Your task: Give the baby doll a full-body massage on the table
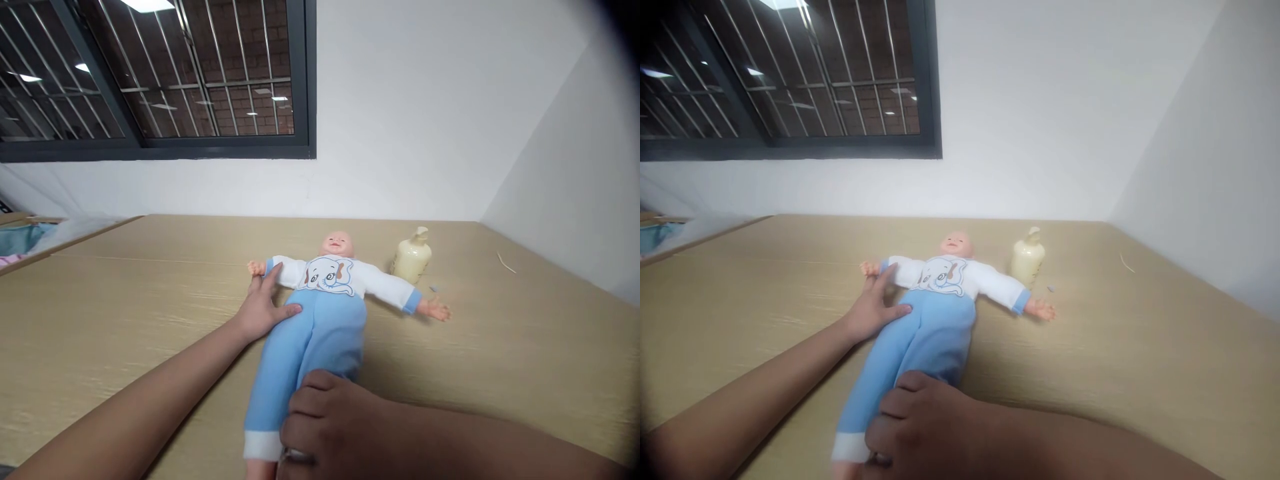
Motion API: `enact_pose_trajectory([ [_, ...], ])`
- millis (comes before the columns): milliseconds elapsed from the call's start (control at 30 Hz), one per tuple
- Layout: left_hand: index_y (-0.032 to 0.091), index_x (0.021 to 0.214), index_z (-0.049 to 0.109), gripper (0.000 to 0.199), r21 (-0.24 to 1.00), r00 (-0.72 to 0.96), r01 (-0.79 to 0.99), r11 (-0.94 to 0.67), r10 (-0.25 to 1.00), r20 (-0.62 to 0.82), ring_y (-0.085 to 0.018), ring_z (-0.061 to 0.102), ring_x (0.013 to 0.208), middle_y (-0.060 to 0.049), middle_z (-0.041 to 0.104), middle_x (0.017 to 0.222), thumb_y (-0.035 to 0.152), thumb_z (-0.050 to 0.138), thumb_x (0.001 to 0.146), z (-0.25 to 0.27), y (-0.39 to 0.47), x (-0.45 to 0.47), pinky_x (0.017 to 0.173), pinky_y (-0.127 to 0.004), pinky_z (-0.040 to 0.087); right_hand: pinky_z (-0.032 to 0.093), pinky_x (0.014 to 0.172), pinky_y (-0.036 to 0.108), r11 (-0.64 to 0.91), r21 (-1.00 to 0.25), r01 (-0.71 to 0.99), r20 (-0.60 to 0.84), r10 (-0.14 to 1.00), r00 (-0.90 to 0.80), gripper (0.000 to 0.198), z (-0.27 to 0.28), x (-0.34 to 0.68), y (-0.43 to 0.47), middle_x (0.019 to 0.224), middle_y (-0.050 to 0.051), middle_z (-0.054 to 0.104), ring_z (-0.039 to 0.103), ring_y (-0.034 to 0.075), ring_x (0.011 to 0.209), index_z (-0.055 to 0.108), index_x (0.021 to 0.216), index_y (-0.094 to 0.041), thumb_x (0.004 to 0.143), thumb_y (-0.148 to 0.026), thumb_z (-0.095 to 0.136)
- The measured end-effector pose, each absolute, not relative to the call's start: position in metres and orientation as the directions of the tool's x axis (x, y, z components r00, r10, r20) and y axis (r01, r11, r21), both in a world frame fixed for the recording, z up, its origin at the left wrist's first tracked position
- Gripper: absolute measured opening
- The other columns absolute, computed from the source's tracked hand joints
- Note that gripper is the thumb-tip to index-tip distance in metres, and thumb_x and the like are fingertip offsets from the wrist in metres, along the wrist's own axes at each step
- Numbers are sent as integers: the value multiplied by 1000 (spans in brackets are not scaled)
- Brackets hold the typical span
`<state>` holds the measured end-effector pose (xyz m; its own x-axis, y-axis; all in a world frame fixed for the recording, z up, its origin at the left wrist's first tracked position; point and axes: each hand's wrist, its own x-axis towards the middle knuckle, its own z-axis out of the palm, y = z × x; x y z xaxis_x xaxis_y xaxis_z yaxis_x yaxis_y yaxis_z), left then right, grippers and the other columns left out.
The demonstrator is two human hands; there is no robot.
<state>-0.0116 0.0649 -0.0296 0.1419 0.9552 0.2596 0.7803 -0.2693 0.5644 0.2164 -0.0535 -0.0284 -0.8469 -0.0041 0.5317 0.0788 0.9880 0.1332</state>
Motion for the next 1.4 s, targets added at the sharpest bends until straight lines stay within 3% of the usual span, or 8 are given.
enact_pose_trajectory([
  [133, 27, 153, 41, 79, 409, 291, 802, -435, 883, 369, -40, 8, 153, -16, 17, 162, 57, 68, 85, -23, 59, -6, 119, -59, 23, 42, 97, 35, 979, 131, 158, 598, 49, -800, 8, 5, 226, -56, 92, -4, 67, 57, 15, 92, 62, 88, -26, 95, -30, 61],
  [300, 28, 146, 52, 48, 180, 557, 721, -669, 714, 423, -35, 7, 154, -10, 15, 168, 38, 52, 99, -20, 55, 2, 121, -59, 17, 30, 116, 50, 934, 92, 344, 701, 185, -689, 5, 16, 236, -32, 108, 1, 69, 55, 23, 120, 64, 96, -23, 92, -27, 64],
  [500, 30, 151, 46, 50, 178, 593, 698, -693, 699, 399, -33, 22, 152, -6, 18, 168, 33, 48, 101, -18, 52, 7, 120, -53, 28, 28, 116, 52, 947, 36, 319, 635, 225, -739, 11, -6, 239, 2, 114, 1, 68, 55, 21, 122, 62, 93, -24, 91, -34, 64],
  [667, 29, 149, 48, 54, 234, 508, 739, -632, 751, 422, -37, 15, 153, -10, 14, 168, 38, 57, 96, -17, 47, 6, 120, -56, 28, 29, 114, 51, 960, 26, 279, 661, 193, -725, 11, 3, 236, -18, 111, 1, 69, 57, 22, 116, 63, 94, -25, 89, -35, 65],
  [800, 21, 159, 27, 90, 409, 304, 792, -453, 874, 380, -43, 12, 152, -20, 10, 166, 55, 67, 86, -21, 49, -1, 116, -58, 32, 42, 93, 38, 981, 86, 173, 599, 87, -796, 8, 10, 228, -50, 89, -2, 67, 57, 16, 85, 62, 88, -23, 91, -30, 60],
  [967, 14, 162, 8, 119, 534, 155, 804, -261, 960, 235, -41, 26, 149, -26, 28, 160, 70, 69, 76, -24, 57, -8, 116, -56, 31, 38, 74, 32, 984, 148, 96, 502, 9, -865, 10, -2, 222, -64, 74, -5, 59, 47, 15, 71, 61, 86, -25, 96, -26, 58],
  [1233, 17, 162, 11, 111, 439, 81, 890, -126, 989, 121, -43, 60, 121, -23, 57, 141, 78, 54, 80, -11, 48, -2, 89, -49, 50, 36, 77, 33, 991, 129, 24, 432, -35, -901, 13, -29, 221, -53, 83, -9, 64, 50, 15, 79, 65, 95, -27, 100, -29, 54],
  [1400, 14, 160, 19, 105, 359, 78, 925, -125, 987, 141, -43, 66, 109, -23, 64, 132, 79, 47, 83, -6, 43, 1, 80, -46, 50, 37, 79, 32, 992, 119, 34, 444, -23, -895, 13, -24, 221, -54, 87, -10, 66, 51, 15, 81, 66, 97, -27, 100, -28, 54],
])
